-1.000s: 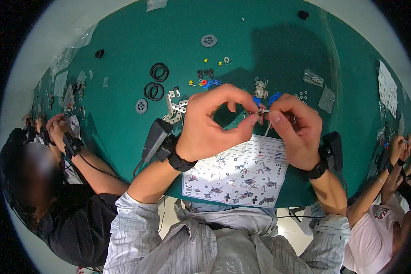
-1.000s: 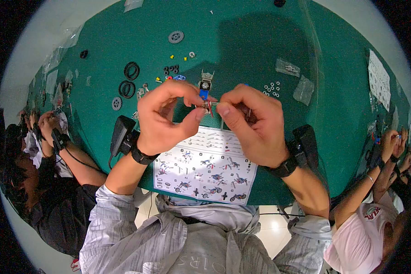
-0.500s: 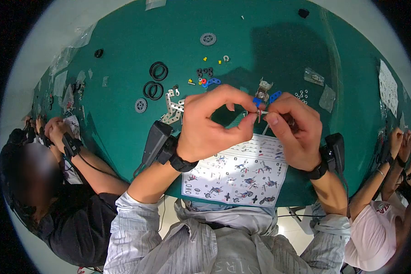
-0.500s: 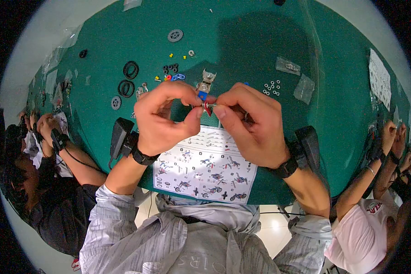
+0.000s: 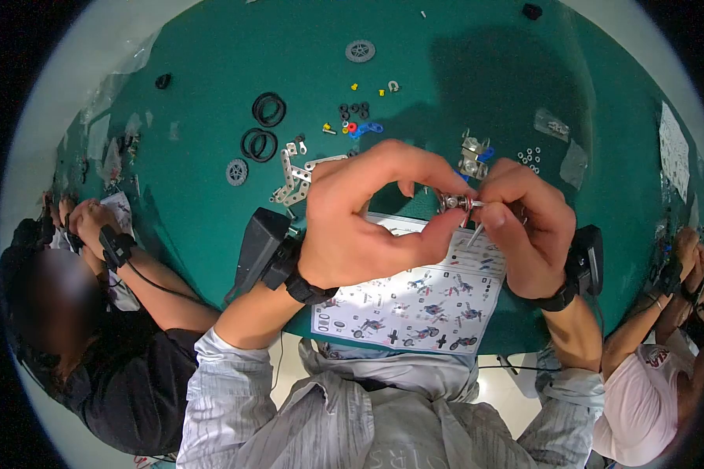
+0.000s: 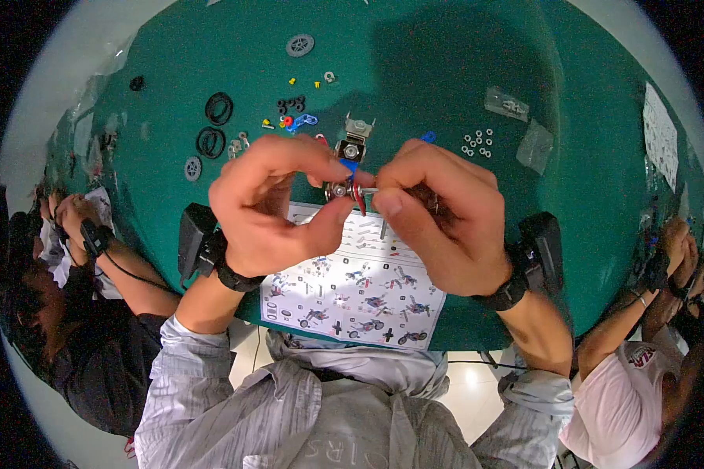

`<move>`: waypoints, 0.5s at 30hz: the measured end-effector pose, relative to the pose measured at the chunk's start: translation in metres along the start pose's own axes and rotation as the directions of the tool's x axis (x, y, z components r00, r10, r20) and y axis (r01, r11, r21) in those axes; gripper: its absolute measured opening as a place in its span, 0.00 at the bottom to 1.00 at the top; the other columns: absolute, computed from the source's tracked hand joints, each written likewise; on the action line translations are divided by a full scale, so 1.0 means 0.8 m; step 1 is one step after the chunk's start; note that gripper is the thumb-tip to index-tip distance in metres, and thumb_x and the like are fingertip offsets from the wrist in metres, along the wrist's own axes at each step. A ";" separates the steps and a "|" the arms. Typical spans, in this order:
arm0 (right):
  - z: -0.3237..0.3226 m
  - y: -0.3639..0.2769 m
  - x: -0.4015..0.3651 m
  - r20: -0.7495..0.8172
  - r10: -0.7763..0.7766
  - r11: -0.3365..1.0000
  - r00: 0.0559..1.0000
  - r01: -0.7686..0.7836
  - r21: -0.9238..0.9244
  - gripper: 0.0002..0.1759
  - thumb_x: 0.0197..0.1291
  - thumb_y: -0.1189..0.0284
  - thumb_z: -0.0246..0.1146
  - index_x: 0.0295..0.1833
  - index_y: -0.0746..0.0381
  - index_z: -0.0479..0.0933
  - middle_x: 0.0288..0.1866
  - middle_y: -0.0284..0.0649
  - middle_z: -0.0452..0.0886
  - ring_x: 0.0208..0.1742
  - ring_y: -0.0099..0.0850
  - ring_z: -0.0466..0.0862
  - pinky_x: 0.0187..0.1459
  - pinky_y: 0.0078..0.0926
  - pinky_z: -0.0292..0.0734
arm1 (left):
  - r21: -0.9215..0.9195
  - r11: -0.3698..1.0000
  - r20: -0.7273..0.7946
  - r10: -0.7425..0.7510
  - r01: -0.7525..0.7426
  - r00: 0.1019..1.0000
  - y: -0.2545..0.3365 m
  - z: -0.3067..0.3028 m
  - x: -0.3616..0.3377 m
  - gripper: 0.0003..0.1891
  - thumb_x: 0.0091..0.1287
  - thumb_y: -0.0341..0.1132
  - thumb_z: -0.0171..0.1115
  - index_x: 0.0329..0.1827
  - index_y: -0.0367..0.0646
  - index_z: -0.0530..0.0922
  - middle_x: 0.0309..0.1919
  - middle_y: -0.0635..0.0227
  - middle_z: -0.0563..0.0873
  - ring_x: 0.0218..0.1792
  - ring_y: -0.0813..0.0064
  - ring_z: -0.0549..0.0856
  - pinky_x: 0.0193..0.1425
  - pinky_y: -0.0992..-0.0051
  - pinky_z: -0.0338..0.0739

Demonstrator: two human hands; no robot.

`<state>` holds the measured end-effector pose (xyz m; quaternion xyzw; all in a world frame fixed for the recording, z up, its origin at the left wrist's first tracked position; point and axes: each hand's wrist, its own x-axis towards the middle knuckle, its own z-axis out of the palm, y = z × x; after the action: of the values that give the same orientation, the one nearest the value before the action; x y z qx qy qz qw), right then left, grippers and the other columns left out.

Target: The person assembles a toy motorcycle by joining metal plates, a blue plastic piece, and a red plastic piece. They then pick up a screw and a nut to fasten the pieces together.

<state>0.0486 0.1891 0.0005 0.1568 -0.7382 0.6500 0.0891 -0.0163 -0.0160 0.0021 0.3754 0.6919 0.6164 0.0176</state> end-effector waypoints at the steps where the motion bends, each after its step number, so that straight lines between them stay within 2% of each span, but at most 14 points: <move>1: 0.000 0.001 0.001 -0.002 -0.037 0.999 0.999 0.037 -0.009 0.04 0.66 0.77 0.64 0.39 0.67 0.78 0.30 0.39 0.77 0.28 0.25 0.73 0.29 0.23 0.64 | 0.004 1.000 0.015 0.016 -0.016 1.000 0.000 -0.002 0.000 0.18 0.48 0.15 0.74 0.43 0.34 0.82 0.39 0.60 0.89 0.40 0.72 0.88 0.50 0.72 0.79; 3: -0.001 0.001 0.001 0.006 -0.073 0.997 0.997 0.073 -0.027 0.04 0.66 0.78 0.65 0.39 0.68 0.79 0.31 0.39 0.78 0.27 0.26 0.73 0.29 0.23 0.64 | 0.012 0.999 0.047 0.046 -0.047 0.998 -0.002 -0.003 0.000 0.18 0.47 0.15 0.73 0.43 0.35 0.82 0.38 0.60 0.89 0.40 0.69 0.90 0.50 0.71 0.79; 6: -0.002 -0.006 0.003 0.021 -0.070 0.997 0.997 0.071 -0.039 0.04 0.65 0.78 0.66 0.39 0.68 0.79 0.31 0.40 0.78 0.27 0.28 0.74 0.29 0.24 0.64 | -0.052 0.995 -0.112 0.084 -0.090 0.990 -0.009 0.009 0.003 0.15 0.45 0.22 0.77 0.37 0.43 0.87 0.34 0.72 0.91 0.29 0.77 0.87 0.32 0.78 0.78; 15: -0.003 -0.003 0.002 0.024 -0.091 0.996 0.996 0.091 -0.017 0.04 0.65 0.78 0.66 0.39 0.69 0.79 0.31 0.40 0.79 0.29 0.29 0.75 0.29 0.25 0.65 | -0.077 0.991 -0.125 0.100 -0.110 0.987 -0.013 0.010 0.001 0.16 0.44 0.22 0.76 0.38 0.43 0.87 0.34 0.72 0.91 0.29 0.77 0.87 0.31 0.78 0.77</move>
<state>0.0477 0.1913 0.0034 0.1968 -0.7370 0.6369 0.1115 -0.0184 -0.0085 -0.0084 0.3721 0.6445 0.6667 -0.0411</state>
